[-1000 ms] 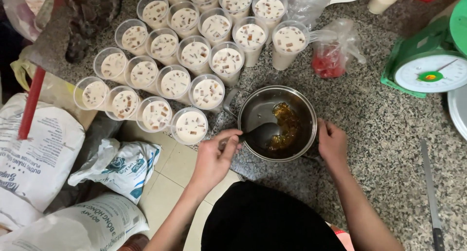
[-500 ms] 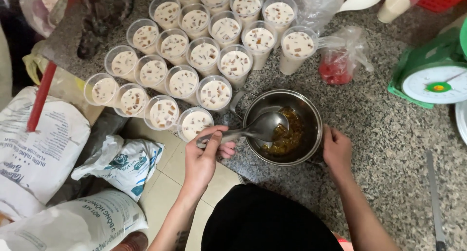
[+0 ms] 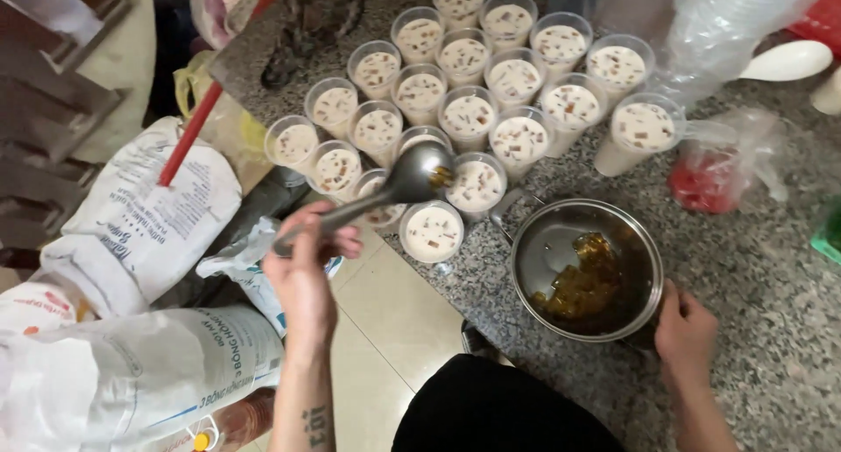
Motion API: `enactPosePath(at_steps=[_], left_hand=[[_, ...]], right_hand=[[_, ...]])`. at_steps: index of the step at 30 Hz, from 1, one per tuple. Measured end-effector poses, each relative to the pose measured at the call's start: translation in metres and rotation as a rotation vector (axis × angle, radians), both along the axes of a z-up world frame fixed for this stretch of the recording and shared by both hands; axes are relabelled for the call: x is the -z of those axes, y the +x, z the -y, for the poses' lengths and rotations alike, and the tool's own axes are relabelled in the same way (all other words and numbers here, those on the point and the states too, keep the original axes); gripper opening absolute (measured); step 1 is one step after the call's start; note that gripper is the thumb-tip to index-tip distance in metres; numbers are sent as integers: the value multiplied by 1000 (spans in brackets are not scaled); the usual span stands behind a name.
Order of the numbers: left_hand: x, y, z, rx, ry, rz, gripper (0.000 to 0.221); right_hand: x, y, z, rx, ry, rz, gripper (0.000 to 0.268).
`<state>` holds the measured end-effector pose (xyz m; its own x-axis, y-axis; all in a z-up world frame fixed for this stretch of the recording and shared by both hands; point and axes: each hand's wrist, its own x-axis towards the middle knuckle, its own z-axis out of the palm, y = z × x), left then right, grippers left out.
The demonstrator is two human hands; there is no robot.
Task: Filling a series of plastic cups with a dark liquid topping using a large spoon in a production area.
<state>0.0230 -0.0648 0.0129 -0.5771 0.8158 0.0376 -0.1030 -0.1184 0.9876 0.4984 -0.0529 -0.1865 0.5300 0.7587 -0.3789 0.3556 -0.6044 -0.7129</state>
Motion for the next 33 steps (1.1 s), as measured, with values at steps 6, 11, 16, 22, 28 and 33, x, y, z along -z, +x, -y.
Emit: enactPosePath(at_steps=[6,11,16,22,28,33], left_hand=[[3,-46,4,-290,-4,-55,25],[10,-51,-1,-394,-86,-251,33],[12,-50,-3,-401,-86,-258,33],[13,-50,-3,-406,-85,-208,33],[17,-57,0,-402,-58,-59,34],[10,-49,7,-353,-30,-25,29]], right_hand=[[-24,-11,-1,-29,-10,24,67],[-40,-21,0,52,-53,-15,64],[-10,-6,2,40,-1,-9,59],[-22,-13,2,28,-15,10,62],[-16,-10,4,6,31,-3,64],[-10,-5,2,1,-25,29,60]])
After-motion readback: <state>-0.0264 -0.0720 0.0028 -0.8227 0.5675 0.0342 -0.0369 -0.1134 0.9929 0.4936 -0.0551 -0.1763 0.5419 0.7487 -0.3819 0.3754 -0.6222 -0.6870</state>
